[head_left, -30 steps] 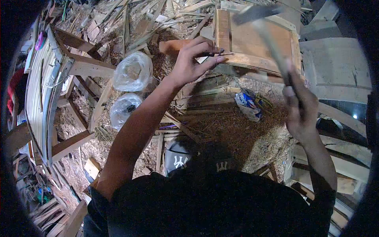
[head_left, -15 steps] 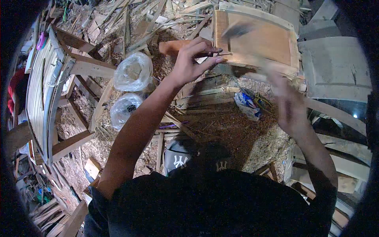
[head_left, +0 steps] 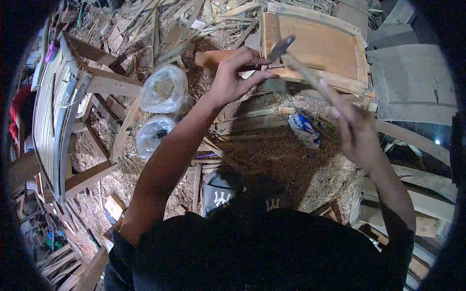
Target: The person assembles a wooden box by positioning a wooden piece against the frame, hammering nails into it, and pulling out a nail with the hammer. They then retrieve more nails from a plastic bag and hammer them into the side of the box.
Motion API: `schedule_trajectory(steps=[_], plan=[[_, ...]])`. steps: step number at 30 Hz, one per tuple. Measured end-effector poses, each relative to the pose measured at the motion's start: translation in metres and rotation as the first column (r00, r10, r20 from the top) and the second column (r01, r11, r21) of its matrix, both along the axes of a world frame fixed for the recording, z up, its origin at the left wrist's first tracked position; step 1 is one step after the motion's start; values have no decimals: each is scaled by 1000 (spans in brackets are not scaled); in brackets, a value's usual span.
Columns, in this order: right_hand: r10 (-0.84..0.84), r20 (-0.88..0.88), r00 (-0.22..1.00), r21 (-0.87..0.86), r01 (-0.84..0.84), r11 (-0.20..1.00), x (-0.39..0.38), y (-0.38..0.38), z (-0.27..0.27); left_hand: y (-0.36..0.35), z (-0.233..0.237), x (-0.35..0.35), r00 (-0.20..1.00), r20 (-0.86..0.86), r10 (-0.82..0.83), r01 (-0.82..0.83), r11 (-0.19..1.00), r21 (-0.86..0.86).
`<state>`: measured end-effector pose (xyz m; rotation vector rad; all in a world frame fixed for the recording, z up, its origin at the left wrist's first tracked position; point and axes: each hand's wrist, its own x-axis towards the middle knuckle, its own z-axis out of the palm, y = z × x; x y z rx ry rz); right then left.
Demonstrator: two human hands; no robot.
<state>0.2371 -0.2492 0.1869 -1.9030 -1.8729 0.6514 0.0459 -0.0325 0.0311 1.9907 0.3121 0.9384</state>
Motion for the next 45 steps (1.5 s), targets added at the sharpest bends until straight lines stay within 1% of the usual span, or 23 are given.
schedule_trajectory(steps=[3,5,7,9,11,13,14,19,21,22,23,25,26,27,29,30,31,33,35,38,41,42,45], plan=[[14,96,995,207,-34,978,2,3,8,0,0,1,1000,13,-1,2,1000,-27],[-344,-272,898,201,403,893,-6,-6,11,1,-2,2,999,36,9,-10,1000,16],[-248,-210,946,306,304,902,-1,-14,-3,0,-2,2,998,61,12,-16,998,65],[81,105,991,74,-89,993,0,-1,-13,-1,0,2,998,67,12,-15,999,43],[46,74,996,30,-48,998,-1,2,-1,0,1,2,998,52,20,-23,998,62],[16,126,992,266,-50,963,3,6,7,0,-1,1,999,31,25,-27,997,77],[-73,19,997,310,64,949,4,1,9,2,-3,3,999,40,23,-26,997,76],[-44,137,990,377,-11,926,12,-13,-18,-1,-4,4,997,77,24,-26,999,33],[24,141,990,-72,-14,997,2,-3,-9,-3,-4,1,1000,19,12,-11,999,-47],[-10,-46,999,-28,9,1000,3,-5,-7,-2,-4,0,1000,15,16,-15,999,-51],[-8,-52,999,-35,6,999,5,-6,-4,0,-5,-1,1000,7,11,-11,1000,-29],[-43,46,998,294,28,955,12,-6,0,0,-5,-1,1000,1,4,-4,1000,-5],[-195,-91,977,267,213,940,8,-7,0,0,-5,0,1000,-9,15,-15,1000,-3],[-196,-92,976,266,214,940,14,-9,-10,-1,-4,0,999,-21,24,-24,1000,-2],[-38,54,998,505,5,863,26,-9,-28,-2,-5,1,1000,-2,17,-17,1000,-10],[85,16,996,284,-86,955,23,-17,-30,-2,-5,2,1000,19,11,-10,1000,-15],[84,19,996,291,-86,953,14,-12,-23,-1,-3,3,1000,21,9,-9,1000,-7],[-3,9,1000,6,3,1000,1,-3,-9,-5,-2,0,1000,-8,26,-27,996,-81],[49,35,998,130,-53,990,8,-4,-4,-5,-5,0,1000,-6,20,-20,996,-86],[-144,63,988,277,122,953,14,-5,-1,-2,-6,2,1000,19,0,1,997,-72],[91,137,986,319,-131,939,11,-6,-15,-2,-5,1,1000,27,6,-7,1000,16],[93,209,973,-92,-75,993,8,-7,-9,-1,-4,1,999,29,27,-29,995,96],[37,-9,999,67,-37,997,6,-1,-7,0,-7,4,998,51,36,-39,997,63]])
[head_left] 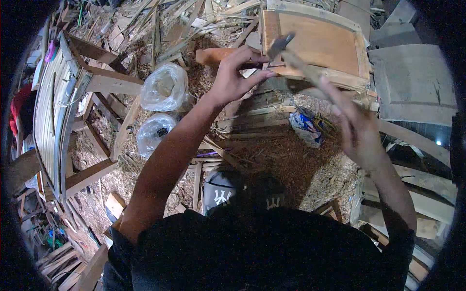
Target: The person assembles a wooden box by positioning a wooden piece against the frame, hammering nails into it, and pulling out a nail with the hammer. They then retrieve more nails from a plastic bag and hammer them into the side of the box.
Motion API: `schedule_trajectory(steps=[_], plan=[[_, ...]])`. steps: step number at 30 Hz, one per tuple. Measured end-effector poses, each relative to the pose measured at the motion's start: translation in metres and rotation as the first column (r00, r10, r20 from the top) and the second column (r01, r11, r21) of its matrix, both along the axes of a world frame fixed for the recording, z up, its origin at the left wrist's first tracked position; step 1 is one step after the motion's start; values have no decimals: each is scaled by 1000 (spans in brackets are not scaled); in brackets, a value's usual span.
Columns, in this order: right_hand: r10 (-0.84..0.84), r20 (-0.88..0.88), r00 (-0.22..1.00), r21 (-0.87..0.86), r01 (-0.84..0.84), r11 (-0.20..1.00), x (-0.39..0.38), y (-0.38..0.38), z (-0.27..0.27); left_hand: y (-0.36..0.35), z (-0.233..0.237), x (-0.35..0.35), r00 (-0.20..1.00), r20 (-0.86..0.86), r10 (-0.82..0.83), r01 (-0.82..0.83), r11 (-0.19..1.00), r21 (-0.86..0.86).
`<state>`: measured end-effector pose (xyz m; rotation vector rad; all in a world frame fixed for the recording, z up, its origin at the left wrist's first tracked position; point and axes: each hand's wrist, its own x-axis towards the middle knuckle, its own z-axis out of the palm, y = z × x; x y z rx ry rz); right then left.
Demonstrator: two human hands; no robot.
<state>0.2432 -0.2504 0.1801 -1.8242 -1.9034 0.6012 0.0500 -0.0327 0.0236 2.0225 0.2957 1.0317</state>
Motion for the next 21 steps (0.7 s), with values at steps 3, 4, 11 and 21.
schedule_trajectory(steps=[3,4,11,21], plan=[[-148,41,988,136,141,981,5,-1,17,-1,3,-3,998,-69,-5,1,998,-59],[-148,41,988,134,141,981,5,-3,10,-2,2,-3,998,-69,-5,1,998,-62],[-10,35,999,-18,11,1000,-4,3,8,0,1,-2,1000,-24,-19,17,996,-92],[-16,24,1000,-124,19,992,-3,0,5,-1,5,0,1000,-2,13,-13,1000,-11]])
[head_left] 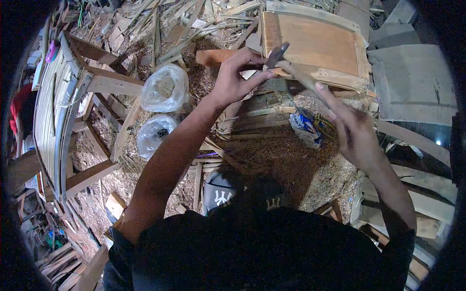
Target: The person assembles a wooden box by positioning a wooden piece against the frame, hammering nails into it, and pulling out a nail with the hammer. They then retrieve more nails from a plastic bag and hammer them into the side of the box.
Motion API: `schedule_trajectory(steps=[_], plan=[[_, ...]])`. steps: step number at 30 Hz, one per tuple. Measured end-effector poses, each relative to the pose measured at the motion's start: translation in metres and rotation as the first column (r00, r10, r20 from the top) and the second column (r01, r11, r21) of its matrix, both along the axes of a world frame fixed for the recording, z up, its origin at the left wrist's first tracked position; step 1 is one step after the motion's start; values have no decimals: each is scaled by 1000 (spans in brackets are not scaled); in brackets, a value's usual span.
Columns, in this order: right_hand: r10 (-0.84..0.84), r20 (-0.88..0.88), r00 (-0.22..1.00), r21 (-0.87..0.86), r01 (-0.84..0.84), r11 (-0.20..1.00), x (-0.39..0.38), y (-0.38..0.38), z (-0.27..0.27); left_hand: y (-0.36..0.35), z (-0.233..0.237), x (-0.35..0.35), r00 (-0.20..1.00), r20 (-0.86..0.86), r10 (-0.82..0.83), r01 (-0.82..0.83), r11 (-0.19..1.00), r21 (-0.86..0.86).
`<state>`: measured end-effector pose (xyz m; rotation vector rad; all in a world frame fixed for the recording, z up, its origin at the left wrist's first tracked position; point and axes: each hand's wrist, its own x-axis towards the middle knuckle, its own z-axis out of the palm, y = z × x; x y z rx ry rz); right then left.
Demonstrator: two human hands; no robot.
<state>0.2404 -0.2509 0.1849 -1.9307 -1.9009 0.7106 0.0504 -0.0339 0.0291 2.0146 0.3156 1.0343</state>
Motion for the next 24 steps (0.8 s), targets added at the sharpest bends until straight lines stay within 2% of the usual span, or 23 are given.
schedule_trajectory(steps=[1,2,3,5,6,7,8,9,10,11,13,14,15,17,18,19,20,21,22,23,24], plan=[[23,-20,1000,156,-19,988,1,0,-2,-2,-1,-2,999,-36,8,-9,1000,-26],[47,37,998,280,-56,958,5,5,1,-4,-5,-3,999,-40,4,-6,999,-33],[48,37,998,280,-56,958,6,4,5,-1,-8,-1,999,-28,-31,29,997,-69],[-301,-111,947,401,320,858,5,-2,11,0,-11,-2,998,-16,-64,62,992,-109],[-393,-344,853,242,484,841,2,-5,15,0,-12,-2,998,-20,-61,59,993,-106],[-393,-344,852,243,486,840,1,-4,13,0,-10,-2,998,-26,-61,58,993,-101],[-224,-107,969,92,234,968,1,-2,8,-1,-8,-2,998,-25,-62,60,994,-94],[18,97,995,-120,-6,993,2,1,1,-3,-6,-1,1000,-5,-26,26,998,-52],[84,163,983,145,-108,984,0,3,-7,-4,-4,0,1000,15,2,-2,1000,-15],[90,166,982,148,-115,982,4,6,-5,-2,-4,2,1000,18,9,-8,1000,-11],[22,99,995,337,-55,940,7,6,6,-4,-7,2,999,36,4,-2,999,-33],[-134,-82,988,238,150,959,14,-7,9,-3,-8,1,1000,26,-10,11,999,-48],[-135,-82,987,237,151,960,21,-19,0,-3,-8,2,1000,26,-10,12,999,-49],[-374,-428,823,274,513,814,15,-26,-13,-2,-9,2,1000,25,-2,3,1000,-21],[55,132,990,478,-112,871,20,-15,-18,-4,-9,2,1000,25,-6,7,1000,-19],[54,136,989,485,-114,867,13,-6,-8,-5,-9,1,1000,29,-8,9,998,-58],[29,141,990,229,-61,971,7,-2,0,-6,-8,1,999,31,-14,17,995,-100],[10,152,988,-46,-3,999,6,1,3,-4,-8,4,999,34,-16,19,995,-97],[23,9,1000,211,-24,977,7,1,-1,-2,-11,4,998,63,-28,34,994,-103],[24,1,1000,198,-24,980,8,-2,3,-4,-14,2,995,89,-45,55,992,-116],[-179,-46,983,186,184,965,9,-3,15,-3,-17,4,996,81,-46,55,992,-112]])
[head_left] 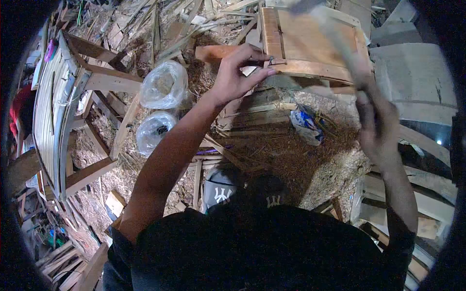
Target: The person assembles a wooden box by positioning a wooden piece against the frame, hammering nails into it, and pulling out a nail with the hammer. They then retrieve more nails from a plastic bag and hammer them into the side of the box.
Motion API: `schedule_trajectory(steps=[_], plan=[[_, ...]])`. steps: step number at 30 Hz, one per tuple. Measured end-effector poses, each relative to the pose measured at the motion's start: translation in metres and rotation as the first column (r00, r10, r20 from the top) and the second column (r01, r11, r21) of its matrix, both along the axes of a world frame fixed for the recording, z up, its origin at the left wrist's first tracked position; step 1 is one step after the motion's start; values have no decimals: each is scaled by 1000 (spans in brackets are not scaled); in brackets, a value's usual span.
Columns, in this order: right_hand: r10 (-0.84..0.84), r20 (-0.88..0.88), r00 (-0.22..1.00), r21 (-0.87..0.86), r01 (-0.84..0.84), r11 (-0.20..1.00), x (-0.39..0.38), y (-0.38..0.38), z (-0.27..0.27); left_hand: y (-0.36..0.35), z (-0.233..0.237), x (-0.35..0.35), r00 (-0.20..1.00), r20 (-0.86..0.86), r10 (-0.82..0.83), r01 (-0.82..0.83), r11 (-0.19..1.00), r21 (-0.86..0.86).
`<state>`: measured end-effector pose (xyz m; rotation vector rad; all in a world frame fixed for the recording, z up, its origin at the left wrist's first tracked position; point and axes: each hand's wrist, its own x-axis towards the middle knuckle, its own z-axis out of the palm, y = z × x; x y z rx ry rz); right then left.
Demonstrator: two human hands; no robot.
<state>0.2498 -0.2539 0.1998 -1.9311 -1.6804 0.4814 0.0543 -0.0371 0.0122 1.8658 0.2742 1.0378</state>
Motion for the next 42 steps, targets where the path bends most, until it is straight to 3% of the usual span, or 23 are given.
schedule_trajectory(steps=[1,2,3,4,5,6,7,10,13,15,17,18,20,26,28,29,32,34,38,42], plan=[[-201,-43,979,-9,201,980,1,-2,8,0,1,1,1000,3,0,0,1000,1],[-330,-362,872,53,373,926,-1,-9,1,0,2,0,1000,-9,9,-9,1000,14],[-329,-362,872,53,372,927,1,-10,-10,0,3,-1,1000,-21,18,-18,999,28],[-84,-122,989,95,96,991,0,-7,-18,-1,5,-3,1000,-21,16,-16,999,29],[179,130,975,68,-189,980,-1,-3,-20,-2,8,-5,998,-54,24,-21,998,55],[185,27,982,-246,-173,954,-7,0,-20,-1,11,-5,996,-83,40,-32,996,86],[180,27,983,-244,-168,955,-8,-1,-19,-2,14,-4,996,-83,35,-27,996,89],[164,21,986,103,-165,981,-1,4,-25,-3,14,-3,998,-52,25,-23,999,36],[31,47,998,164,-39,986,4,19,-20,2,17,-8,987,-161,-21,23,1000,9],[-72,58,996,160,62,985,16,26,-33,3,19,-6,987,-155,-45,41,999,-27],[-207,-14,978,-125,203,971,33,30,-44,7,19,-4,986,-150,-69,61,996,-63],[-211,-17,977,-125,207,970,36,32,-49,10,18,-3,983,-167,-72,69,997,-25],[-85,233,969,104,62,993,42,35,-57,12,18,-5,980,-184,-73,77,997,12],[-32,216,976,133,3,991,54,43,-73,1,20,-8,969,-238,-73,90,994,60],[-37,204,978,104,16,994,57,43,-74,0,7,-6,971,-238,2,56,970,236],[-43,193,980,78,29,997,58,43,-74,-1,0,-5,971,-239,2,56,970,235],[-69,199,978,83,54,995,56,42,-77,-4,-14,-2,970,-242,-25,62,987,145],[-81,203,976,90,64,994,54,43,-77,-6,-17,0,976,-205,-77,76,997,-14],[-107,186,977,80,93,992,49,43,-76,-11,-13,-1,974,-225,-20,26,999,24],[-90,208,974,121,66,990,50,43,-80,-15,-17,5,979,-202,-17,1,997,-75]])
